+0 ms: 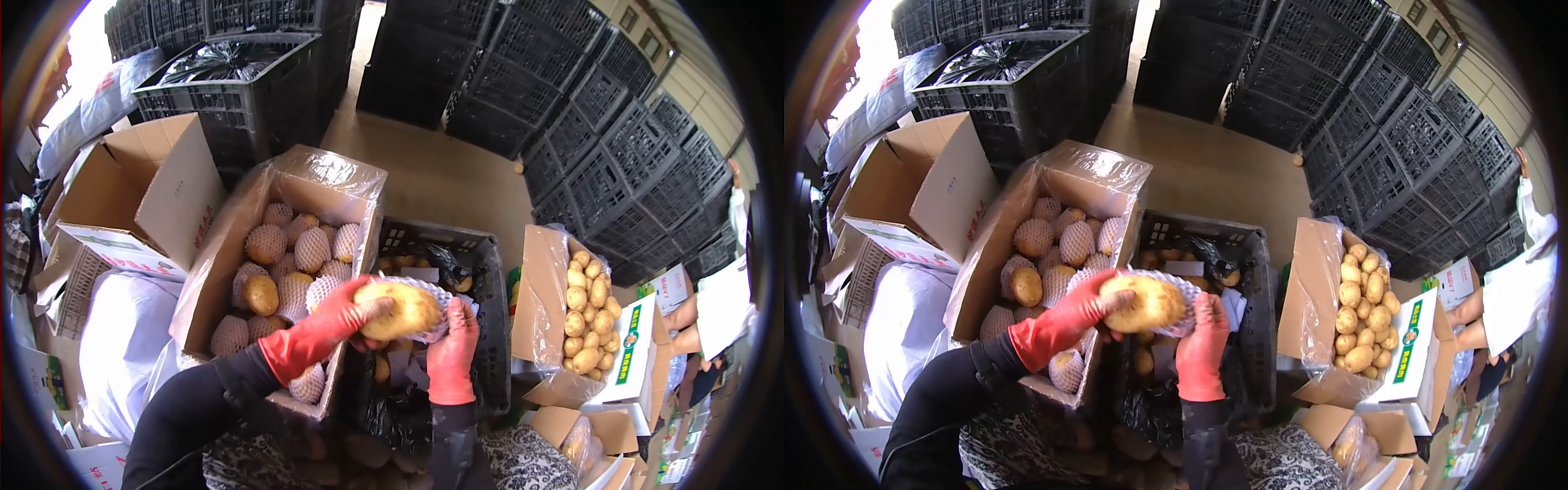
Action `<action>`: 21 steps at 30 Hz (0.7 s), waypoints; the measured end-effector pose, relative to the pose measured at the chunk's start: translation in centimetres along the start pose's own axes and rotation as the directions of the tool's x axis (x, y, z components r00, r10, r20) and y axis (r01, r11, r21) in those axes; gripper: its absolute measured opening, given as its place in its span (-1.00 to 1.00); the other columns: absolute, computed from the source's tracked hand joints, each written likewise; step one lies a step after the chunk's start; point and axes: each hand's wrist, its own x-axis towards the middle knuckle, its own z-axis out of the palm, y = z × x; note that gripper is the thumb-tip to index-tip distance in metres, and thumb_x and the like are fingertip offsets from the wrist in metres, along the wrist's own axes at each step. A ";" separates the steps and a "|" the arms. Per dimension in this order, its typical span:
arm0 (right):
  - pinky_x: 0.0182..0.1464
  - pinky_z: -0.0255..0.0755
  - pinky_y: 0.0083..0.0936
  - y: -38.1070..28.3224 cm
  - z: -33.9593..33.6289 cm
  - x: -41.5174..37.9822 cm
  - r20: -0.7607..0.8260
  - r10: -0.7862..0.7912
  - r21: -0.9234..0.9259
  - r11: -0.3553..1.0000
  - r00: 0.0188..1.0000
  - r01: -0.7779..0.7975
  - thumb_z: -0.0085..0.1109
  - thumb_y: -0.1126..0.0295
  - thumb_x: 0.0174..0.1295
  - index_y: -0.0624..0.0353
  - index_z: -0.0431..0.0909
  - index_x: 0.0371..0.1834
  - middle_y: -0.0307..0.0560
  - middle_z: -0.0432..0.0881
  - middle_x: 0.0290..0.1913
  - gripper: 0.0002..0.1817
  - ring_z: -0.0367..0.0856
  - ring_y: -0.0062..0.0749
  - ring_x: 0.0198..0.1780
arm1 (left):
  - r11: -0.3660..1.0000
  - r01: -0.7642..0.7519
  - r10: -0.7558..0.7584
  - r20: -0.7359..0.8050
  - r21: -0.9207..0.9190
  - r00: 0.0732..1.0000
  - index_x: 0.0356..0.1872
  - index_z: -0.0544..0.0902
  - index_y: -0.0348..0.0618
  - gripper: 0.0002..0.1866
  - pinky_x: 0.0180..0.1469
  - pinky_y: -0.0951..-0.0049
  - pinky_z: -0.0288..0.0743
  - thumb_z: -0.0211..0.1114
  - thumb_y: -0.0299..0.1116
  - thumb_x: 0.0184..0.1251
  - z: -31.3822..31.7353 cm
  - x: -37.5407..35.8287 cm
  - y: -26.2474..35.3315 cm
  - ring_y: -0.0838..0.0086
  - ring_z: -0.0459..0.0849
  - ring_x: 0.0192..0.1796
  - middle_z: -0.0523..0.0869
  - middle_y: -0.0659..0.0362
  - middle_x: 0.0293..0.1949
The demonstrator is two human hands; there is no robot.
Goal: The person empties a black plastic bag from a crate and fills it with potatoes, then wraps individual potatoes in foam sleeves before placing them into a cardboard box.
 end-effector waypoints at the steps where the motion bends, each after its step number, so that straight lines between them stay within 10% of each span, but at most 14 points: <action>1: -0.05 0.59 -0.44 -1.2 2.0 -0.9 0.065 0.013 -0.264 0.965 0.998 0.005 0.19 0.22 0.49 0.17 0.57 -0.12 -0.17 0.71 -0.14 -0.77 0.70 -0.39 -0.12 | 0.906 -0.242 0.310 -0.159 0.346 0.937 0.32 0.46 -0.15 -0.34 -0.22 0.40 0.69 0.46 -0.07 0.30 -1.7 1.7 -1.5 0.34 0.79 -0.27 0.76 0.09 -0.16; 3: -0.13 0.58 -0.50 -0.3 4.3 -1.7 0.407 -0.059 -0.663 0.667 0.911 0.339 0.26 0.21 0.45 0.18 0.58 -0.16 -0.26 0.65 -0.18 -0.76 0.65 -0.54 -0.26 | 0.544 -0.333 0.688 -0.183 0.770 0.702 0.33 0.48 -0.04 -0.31 -0.01 0.27 0.66 0.51 -0.30 0.13 -4.1 2.8 -1.9 0.15 0.78 -0.08 0.77 0.05 -0.12; 4: -0.06 0.52 -0.57 -0.4 5.5 -1.6 0.610 0.033 -0.574 0.707 0.791 0.413 0.29 0.25 0.43 0.23 0.55 -0.01 -0.26 0.66 -0.19 -0.72 0.64 -0.58 -0.19 | 0.427 -0.297 0.756 -0.157 0.854 0.635 0.35 0.49 0.04 -0.26 0.10 0.23 0.63 0.51 -0.43 0.04 -5.3 3.1 -0.4 0.05 0.75 0.03 0.77 0.04 -0.05; 6: -0.04 0.51 -0.58 0.0 5.0 -0.3 0.501 0.058 -0.548 0.793 0.863 0.265 0.32 0.27 0.41 0.21 0.53 0.07 -0.26 0.65 -0.16 -0.68 0.63 -0.58 -0.18 | 0.230 -0.137 0.861 -0.136 0.963 0.490 0.38 0.48 0.20 -0.15 0.08 0.23 0.65 0.48 -0.56 -0.08 -9.8 4.3 0.3 -0.01 0.70 0.09 0.68 0.05 0.19; 7: -0.02 0.51 -0.59 1.3 2.7 1.9 0.461 -0.102 -0.510 0.783 0.882 0.357 0.29 0.26 0.44 0.19 0.52 0.11 -0.26 0.65 -0.12 -0.68 0.64 -0.59 -0.16 | 0.217 -0.059 0.838 -0.155 0.974 0.524 0.38 0.49 0.19 -0.16 0.11 0.22 0.64 0.48 -0.55 -0.06 -11.8 4.4 1.0 0.01 0.69 0.12 0.62 0.05 0.26; 9: 0.01 0.54 -0.55 2.7 -1.6 4.6 0.087 0.151 -0.614 0.787 0.985 -0.067 0.25 0.25 0.45 0.20 0.53 0.13 -0.18 0.69 -0.07 -0.67 0.68 -0.49 -0.11 | 0.131 0.076 0.786 -0.150 0.989 0.600 0.37 0.50 0.14 -0.19 0.15 0.19 0.62 0.48 -0.55 -0.03 -16.3 4.0 0.1 0.02 0.68 0.15 0.53 0.05 0.36; 13: -0.04 0.57 -0.03 10.3 -6.1 5.9 0.141 -0.035 -0.983 -0.123 0.989 0.136 0.44 0.16 0.15 0.23 0.57 0.05 0.15 0.69 -0.14 -0.51 0.68 0.15 -0.05 | -0.117 0.059 0.505 0.008 0.991 0.863 0.28 0.57 0.02 -0.34 0.17 0.14 0.60 0.47 -0.50 0.06 -20.6 3.1 -4.3 0.02 0.67 0.17 0.51 0.04 0.38; 21: 0.06 0.48 0.03 11.1 -9.0 6.2 0.412 -0.185 -0.911 -0.103 0.892 0.400 0.44 0.37 0.02 0.24 0.55 -0.10 0.14 0.60 -0.06 -0.61 0.59 0.18 0.05 | 0.207 -0.336 0.647 0.129 0.919 0.751 -0.14 0.75 -0.09 -0.83 -0.14 0.21 0.66 0.37 -0.42 0.24 -7.5 3.3 0.4 0.08 0.77 -0.21 0.79 0.02 -0.19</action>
